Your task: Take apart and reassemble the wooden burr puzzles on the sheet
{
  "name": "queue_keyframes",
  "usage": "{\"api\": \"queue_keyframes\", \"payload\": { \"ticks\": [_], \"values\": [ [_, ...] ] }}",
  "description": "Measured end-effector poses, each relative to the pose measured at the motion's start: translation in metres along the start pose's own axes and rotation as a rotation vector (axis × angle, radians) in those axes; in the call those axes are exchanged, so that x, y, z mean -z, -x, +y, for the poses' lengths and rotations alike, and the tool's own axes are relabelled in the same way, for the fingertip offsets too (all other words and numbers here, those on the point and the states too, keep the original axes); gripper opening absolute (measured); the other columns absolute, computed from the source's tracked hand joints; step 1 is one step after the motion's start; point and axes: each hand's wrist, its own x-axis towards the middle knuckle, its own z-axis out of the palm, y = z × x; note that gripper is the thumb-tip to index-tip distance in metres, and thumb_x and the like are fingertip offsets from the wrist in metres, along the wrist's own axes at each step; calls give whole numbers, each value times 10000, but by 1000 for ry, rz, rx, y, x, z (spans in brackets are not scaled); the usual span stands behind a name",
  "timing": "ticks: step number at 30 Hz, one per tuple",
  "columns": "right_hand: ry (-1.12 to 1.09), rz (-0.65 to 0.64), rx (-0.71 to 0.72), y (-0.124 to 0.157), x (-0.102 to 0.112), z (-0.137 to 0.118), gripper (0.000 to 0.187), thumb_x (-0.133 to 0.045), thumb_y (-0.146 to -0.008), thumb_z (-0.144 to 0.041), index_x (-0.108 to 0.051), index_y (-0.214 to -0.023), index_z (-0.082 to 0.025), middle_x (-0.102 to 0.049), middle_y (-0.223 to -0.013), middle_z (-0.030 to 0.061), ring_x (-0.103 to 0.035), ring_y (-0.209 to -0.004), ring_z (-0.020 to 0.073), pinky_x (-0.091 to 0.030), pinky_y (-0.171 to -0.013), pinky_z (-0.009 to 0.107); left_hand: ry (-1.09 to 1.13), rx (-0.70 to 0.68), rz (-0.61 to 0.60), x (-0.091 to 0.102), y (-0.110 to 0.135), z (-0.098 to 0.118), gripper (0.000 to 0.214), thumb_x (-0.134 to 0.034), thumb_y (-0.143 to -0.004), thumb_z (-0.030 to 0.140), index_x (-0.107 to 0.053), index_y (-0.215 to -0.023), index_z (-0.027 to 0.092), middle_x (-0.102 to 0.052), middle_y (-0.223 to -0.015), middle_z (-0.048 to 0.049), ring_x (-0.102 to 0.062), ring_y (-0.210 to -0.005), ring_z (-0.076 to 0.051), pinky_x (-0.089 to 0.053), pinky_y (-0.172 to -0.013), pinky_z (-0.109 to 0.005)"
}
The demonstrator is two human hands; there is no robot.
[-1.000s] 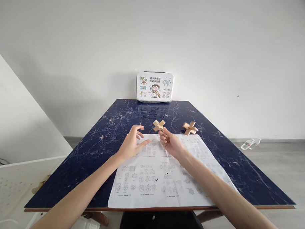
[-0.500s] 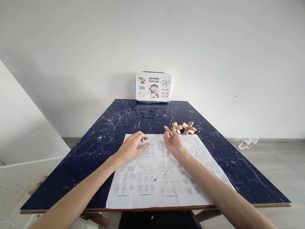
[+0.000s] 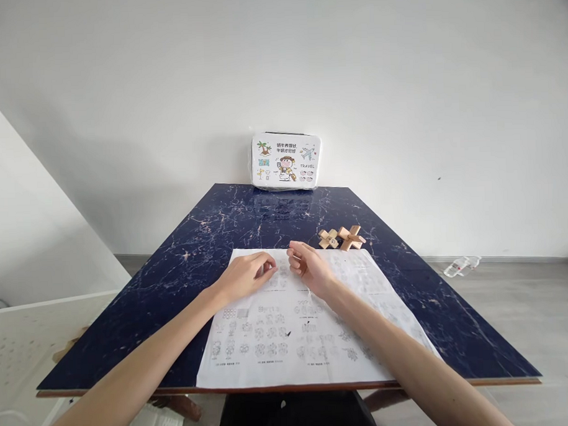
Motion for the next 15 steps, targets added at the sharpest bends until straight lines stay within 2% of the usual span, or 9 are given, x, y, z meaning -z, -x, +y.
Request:
{"api": "queue_keyframes", "payload": {
  "ticks": [6, 15],
  "values": [
    [147, -78, -32, 6, -5, 0, 417, -872, -711, -498, -596, -842, -214, -584, -746, -34, -417, -548, 81, -290, -517, 262, -23, -51, -55, -2, 1, -2, 306, -515, -1035, 456, -701, -991, 217, -711, -798, -20, -646, -643, -167, -461, -627, -299],
    [218, -112, -23, 7, -6, 1, 416, -861, -709, -523, -602, -818, -217, -587, -728, -39, -432, -542, 85, -307, -532, 273, -56, -50, -68, -3, 2, -4, 264, -529, -1031, 416, -692, -961, 219, -695, -763, -13, -642, -636, -169, -446, -636, -292]
  ]
}}
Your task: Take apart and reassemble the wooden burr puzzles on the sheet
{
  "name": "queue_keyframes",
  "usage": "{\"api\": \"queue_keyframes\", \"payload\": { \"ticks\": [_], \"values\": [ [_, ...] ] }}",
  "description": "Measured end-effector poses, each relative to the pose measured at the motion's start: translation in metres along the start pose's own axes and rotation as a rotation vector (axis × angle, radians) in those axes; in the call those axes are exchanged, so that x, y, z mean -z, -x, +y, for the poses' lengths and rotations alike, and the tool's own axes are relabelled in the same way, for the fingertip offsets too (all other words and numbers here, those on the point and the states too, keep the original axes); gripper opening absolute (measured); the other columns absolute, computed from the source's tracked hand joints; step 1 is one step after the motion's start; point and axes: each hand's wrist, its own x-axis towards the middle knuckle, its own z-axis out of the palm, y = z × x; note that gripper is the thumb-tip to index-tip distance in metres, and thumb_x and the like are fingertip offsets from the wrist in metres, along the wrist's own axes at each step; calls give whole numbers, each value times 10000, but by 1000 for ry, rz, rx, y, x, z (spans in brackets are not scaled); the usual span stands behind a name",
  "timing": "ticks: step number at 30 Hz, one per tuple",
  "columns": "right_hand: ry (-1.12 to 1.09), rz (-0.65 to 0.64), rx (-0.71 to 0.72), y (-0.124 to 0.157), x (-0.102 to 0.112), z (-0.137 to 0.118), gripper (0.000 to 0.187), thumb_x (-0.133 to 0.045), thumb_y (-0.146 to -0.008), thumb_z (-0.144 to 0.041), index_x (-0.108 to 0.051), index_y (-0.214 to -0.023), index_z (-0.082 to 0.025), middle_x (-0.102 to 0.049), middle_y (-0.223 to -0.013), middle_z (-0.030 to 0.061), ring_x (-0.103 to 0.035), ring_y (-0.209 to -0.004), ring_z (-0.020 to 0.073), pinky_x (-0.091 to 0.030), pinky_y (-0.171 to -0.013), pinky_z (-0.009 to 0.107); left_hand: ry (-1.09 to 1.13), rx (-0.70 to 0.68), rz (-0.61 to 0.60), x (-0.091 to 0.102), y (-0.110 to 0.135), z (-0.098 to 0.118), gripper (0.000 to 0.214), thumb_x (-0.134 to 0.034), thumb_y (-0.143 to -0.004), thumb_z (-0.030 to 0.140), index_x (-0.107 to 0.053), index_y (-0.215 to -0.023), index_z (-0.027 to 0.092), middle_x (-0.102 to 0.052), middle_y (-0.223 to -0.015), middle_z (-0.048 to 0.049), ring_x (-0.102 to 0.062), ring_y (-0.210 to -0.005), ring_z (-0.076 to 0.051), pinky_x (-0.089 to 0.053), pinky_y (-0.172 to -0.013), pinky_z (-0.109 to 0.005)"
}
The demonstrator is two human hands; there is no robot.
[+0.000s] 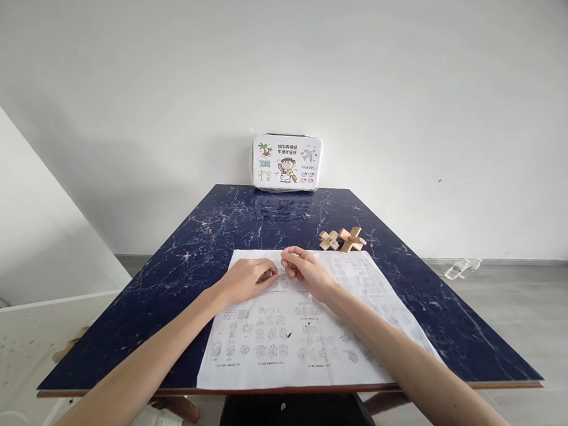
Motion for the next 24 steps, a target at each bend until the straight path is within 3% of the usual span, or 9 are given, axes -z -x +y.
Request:
{"api": "queue_keyframes", "payload": {
  "ticks": [24],
  "values": [
    [56, -22, 18, -2, 2, 4, 371, -817, -766, -515, -600, -809, -217, -593, -738, -41, -440, -548, 88, -335, -550, 274, 7, -15, 10, 0, 0, 0, 351, -493, -1045, 483, -698, -941, 218, -677, -722, -10, -611, -598, -160, -429, -599, -294]
  ]
}}
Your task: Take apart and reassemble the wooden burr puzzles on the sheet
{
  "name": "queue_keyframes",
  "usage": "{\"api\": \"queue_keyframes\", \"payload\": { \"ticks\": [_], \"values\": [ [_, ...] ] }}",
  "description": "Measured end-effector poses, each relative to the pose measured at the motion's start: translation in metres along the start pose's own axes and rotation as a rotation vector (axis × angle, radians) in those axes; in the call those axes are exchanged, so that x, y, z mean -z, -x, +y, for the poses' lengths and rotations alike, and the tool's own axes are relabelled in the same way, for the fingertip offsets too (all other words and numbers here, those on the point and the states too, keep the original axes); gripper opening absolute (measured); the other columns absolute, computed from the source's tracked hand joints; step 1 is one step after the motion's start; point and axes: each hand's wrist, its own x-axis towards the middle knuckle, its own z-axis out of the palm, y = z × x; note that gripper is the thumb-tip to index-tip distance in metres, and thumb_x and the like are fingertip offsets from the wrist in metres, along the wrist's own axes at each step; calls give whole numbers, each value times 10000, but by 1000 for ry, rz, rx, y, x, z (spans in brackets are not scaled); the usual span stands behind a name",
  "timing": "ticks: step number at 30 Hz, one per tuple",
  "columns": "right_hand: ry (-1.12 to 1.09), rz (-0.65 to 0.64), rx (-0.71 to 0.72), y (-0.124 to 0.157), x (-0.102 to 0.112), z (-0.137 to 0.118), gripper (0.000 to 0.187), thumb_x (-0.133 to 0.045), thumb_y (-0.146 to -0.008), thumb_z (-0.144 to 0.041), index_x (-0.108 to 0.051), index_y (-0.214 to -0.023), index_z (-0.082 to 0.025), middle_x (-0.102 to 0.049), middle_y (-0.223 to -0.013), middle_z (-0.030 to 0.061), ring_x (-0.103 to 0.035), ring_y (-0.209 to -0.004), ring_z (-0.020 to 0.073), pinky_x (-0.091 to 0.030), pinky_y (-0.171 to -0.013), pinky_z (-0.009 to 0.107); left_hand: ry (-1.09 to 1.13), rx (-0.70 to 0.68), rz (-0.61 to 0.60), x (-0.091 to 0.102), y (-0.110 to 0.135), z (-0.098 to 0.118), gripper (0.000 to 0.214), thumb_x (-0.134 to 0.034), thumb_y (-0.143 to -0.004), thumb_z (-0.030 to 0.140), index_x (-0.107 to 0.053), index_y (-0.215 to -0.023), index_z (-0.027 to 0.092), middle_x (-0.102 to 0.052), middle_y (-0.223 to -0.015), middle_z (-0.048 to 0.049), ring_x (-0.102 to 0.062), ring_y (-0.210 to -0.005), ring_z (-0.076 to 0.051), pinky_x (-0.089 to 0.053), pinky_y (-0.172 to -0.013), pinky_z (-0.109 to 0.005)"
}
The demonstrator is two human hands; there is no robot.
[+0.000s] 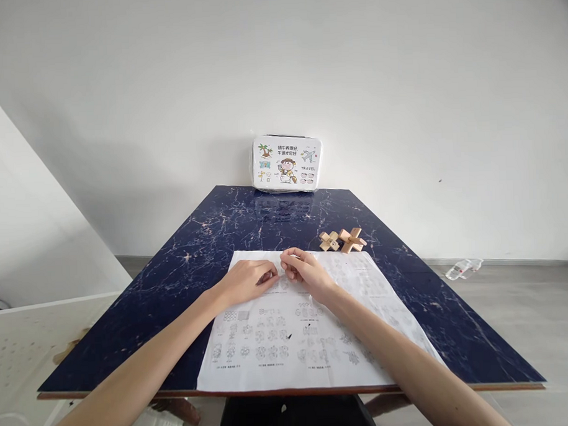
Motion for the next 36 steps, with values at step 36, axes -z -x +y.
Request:
{"api": "queue_keyframes", "payload": {
  "ticks": [36],
  "values": [
    [2, 3, -15, 0, -1, 0, 401, -836, -741, -540, -595, -795, -223, -584, -744, -33, -420, -557, 95, -303, -561, 297, -77, 12, -55, 2, 0, 2, 301, -512, -1050, 414, -679, -941, 187, -689, -759, -13, -607, -618, -146, -402, -608, -267]
  ]
}}
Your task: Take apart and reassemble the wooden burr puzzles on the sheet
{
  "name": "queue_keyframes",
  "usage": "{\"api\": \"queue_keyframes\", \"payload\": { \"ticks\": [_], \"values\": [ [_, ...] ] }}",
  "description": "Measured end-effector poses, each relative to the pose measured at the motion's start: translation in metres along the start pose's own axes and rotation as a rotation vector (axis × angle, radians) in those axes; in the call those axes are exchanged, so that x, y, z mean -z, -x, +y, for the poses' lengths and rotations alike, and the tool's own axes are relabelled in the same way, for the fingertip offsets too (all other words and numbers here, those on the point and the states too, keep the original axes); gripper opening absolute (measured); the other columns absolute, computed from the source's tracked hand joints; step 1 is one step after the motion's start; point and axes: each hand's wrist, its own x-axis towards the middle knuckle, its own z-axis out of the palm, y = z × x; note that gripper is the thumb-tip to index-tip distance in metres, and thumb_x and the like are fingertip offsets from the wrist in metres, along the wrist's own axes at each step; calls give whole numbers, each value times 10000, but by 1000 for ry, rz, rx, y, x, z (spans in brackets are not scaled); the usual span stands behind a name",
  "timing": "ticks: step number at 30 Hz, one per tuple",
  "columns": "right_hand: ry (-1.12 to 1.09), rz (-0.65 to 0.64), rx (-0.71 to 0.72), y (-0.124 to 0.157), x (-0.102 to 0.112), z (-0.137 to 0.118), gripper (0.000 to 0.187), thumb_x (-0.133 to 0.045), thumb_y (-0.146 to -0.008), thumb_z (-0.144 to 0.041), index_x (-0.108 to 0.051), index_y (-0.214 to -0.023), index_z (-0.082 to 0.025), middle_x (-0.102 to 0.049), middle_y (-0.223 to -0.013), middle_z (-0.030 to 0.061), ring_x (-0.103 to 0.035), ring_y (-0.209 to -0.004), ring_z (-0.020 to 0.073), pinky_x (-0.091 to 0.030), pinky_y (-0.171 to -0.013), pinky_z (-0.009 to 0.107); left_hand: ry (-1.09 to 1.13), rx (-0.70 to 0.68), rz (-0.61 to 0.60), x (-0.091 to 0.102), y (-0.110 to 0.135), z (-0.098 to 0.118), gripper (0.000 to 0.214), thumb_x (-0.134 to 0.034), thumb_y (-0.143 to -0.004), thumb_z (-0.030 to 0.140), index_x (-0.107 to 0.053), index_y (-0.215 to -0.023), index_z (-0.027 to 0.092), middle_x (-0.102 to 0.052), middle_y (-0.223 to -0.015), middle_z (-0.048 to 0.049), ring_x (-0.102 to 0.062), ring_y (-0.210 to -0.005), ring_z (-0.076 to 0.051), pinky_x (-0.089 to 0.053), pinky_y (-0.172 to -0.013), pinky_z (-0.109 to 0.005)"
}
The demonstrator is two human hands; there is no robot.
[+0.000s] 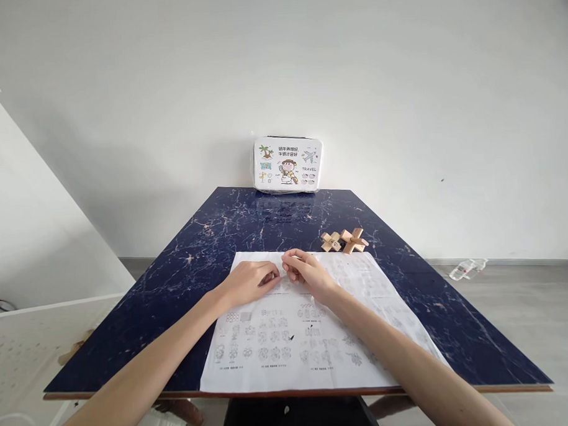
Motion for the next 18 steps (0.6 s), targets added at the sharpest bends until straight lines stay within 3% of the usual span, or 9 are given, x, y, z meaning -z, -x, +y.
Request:
{"api": "queue_keyframes", "payload": {
  "ticks": [18],
  "values": [
    [23, 4, -7, 3, -3, -5, 416, -833, -730, -550, -579, -768, -223, -578, -743, -32, -413, -557, 95, -298, -566, 300, 9, 8, 2, -1, 1, 0, 243, -529, -1039, 363, -666, -935, 191, -668, -749, -4, -609, -630, -151, -396, -614, -267]
  ]
}}
